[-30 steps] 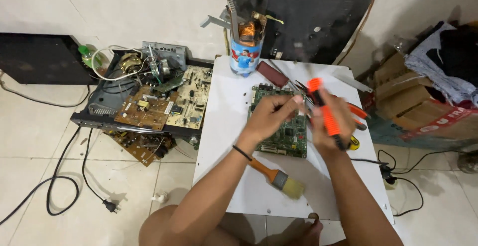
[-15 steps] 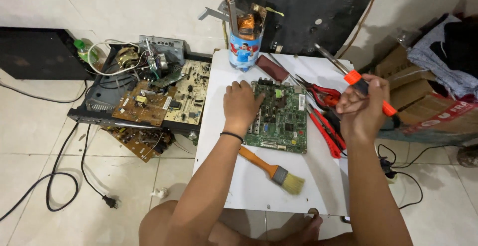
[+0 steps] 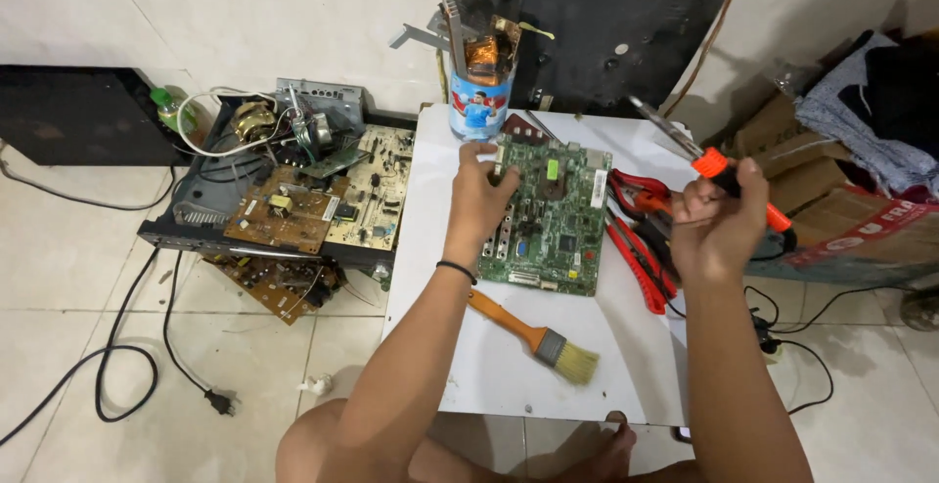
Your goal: A person uses pliers and a soldering iron to repair or salvage components from a circuit board.
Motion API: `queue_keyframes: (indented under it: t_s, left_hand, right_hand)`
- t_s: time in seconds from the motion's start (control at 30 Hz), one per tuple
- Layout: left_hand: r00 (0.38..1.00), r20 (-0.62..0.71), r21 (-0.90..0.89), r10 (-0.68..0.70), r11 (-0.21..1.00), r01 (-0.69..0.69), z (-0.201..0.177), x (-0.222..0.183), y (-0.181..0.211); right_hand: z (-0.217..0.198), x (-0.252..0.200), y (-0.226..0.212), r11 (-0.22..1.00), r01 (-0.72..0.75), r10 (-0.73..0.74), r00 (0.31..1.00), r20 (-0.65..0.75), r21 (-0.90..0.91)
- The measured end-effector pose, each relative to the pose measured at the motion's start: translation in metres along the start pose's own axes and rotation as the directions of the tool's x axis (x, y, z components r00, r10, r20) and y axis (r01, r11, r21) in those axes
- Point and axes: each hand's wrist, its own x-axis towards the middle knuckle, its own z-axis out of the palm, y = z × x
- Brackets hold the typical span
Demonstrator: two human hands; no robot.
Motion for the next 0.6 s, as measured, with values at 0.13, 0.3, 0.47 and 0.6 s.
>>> queue_keyframes:
  t_s: [0.13, 0.3, 0.47, 0.6]
  left_hand:
    - [0.967, -0.151, -0.125, 0.208, 0.966, -0.227, -0.001, -0.004, 0.015]
    - [0.903, -0.230, -0.286, 0.363, 0.862, -0.419, -0.008, -0.021, 0.039]
    - [0.842, -0.258, -0.233, 0.474, 0.815, -0.530, -0.009, -0.029, 0.042]
    - [0.856, -0.228, -0.197, 0.464, 0.839, -0.507, -0.008, -0.027, 0.039]
  right_hand:
    - [-0.004, 0.003, -0.006, 0.988, -0.021, 0.037, 0.994, -0.101, 0.154]
    - [-0.009, 0.006, -0.011, 0.971, -0.045, 0.064, 0.995, -0.075, 0.233]
    - [-0.007, 0.002, -0.012, 0.975, -0.007, 0.016, 0.999, -0.039, 0.220]
    - [-0.007, 0.002, -0.013, 0.977, -0.006, 0.012, 0.999, -0.031, 0.211]
